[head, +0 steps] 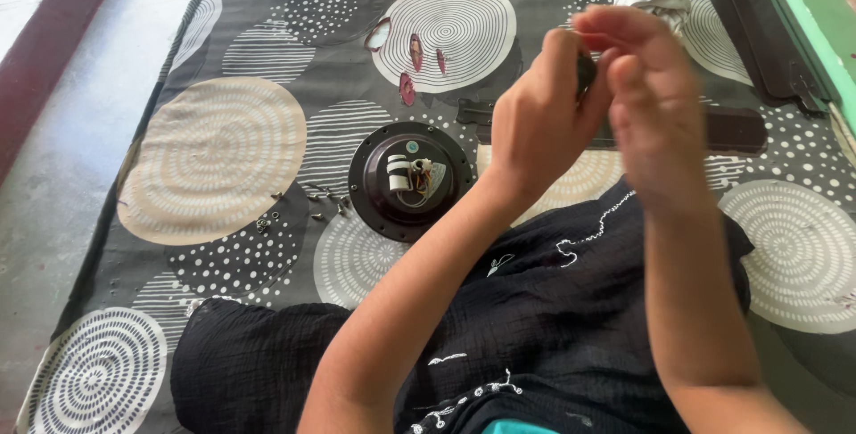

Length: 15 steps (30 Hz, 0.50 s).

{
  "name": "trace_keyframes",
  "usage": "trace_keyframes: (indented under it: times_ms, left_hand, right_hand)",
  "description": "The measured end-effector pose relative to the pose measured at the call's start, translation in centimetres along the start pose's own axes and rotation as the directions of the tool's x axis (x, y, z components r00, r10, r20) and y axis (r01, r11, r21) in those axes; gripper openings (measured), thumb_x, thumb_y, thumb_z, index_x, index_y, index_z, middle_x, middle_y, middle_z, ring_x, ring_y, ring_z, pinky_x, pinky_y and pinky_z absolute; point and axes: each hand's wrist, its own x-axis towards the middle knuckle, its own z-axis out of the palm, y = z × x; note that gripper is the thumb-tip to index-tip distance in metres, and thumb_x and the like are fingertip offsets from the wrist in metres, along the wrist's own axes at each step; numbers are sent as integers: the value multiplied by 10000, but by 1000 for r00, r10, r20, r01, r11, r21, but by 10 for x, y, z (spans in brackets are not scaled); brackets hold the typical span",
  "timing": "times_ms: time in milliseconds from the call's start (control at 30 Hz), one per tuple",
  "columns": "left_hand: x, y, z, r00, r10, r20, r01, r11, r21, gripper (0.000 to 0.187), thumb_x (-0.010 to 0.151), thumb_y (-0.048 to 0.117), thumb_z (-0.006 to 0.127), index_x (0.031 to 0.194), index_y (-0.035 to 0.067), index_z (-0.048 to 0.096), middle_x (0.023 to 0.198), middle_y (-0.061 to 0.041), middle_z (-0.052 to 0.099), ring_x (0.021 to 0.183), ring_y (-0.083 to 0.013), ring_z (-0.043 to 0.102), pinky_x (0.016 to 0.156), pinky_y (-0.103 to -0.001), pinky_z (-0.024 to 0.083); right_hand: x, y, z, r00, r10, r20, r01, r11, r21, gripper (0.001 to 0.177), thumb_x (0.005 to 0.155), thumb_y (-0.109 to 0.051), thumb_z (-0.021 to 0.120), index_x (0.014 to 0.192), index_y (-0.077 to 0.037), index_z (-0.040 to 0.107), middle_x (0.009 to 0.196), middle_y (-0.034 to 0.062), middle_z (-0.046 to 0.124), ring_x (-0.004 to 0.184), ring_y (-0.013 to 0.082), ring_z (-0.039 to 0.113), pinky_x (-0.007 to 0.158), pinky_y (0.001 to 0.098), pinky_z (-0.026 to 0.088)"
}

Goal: The person uses a screwdriver to remove screws from the ceiling fan's motor housing and detaches one fan blade. They place the removed screws and the blade on the mat beside the fan.

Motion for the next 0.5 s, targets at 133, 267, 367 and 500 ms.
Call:
trace_keyframes:
  times_ms: [133, 267, 367, 500]
  left_hand:
    - [-5, -5, -3, 995, 51, 89, -57, 996, 73, 455, 991, 173, 613, 1334, -46, 409, 1181, -203, 573, 994, -369, 650, 826, -432, 538]
    - [-10, 5, -19, 979, -61, 195, 35, 990, 135, 621, 1008, 153, 595, 1532, -52, 333, 1374, -174, 492, 1211, -344, 555, 996, -432, 475]
    - [-11, 10, -45, 976, 50, 212, -120, 937, 329, 668, 968, 201, 660, 1526, 24, 338, 1500, -194, 415, 1401, -351, 418, 1113, -496, 396]
    - [-45, -4, -85, 981, -68, 182, -4, 929, 369, 705, 893, 268, 722, 1517, 121, 431, 1529, -153, 391, 1443, -325, 349, 1181, -473, 319]
  right_hand:
    - [5, 10, 18, 999, 7, -45, -4, 998, 61, 364, 1139, -263, 662, 1383, -12, 561, 1357, 90, 631, 1291, 145, 600, 1180, 281, 475]
    - [7, 20, 31, 994, -1, -112, 18, 988, 154, 329, 1106, -191, 706, 1349, -24, 560, 1364, 92, 623, 1276, 144, 593, 1157, 276, 480]
    - [6, 28, 36, 985, -38, -169, 66, 984, 164, 306, 1074, -194, 724, 1300, -73, 557, 1345, 56, 618, 1256, 149, 612, 1140, 294, 508]
    - [3, 48, 30, 961, 32, -273, 29, 976, 215, 289, 1081, -227, 750, 1272, -117, 563, 1072, 51, 667, 1010, 177, 680, 923, 330, 586]
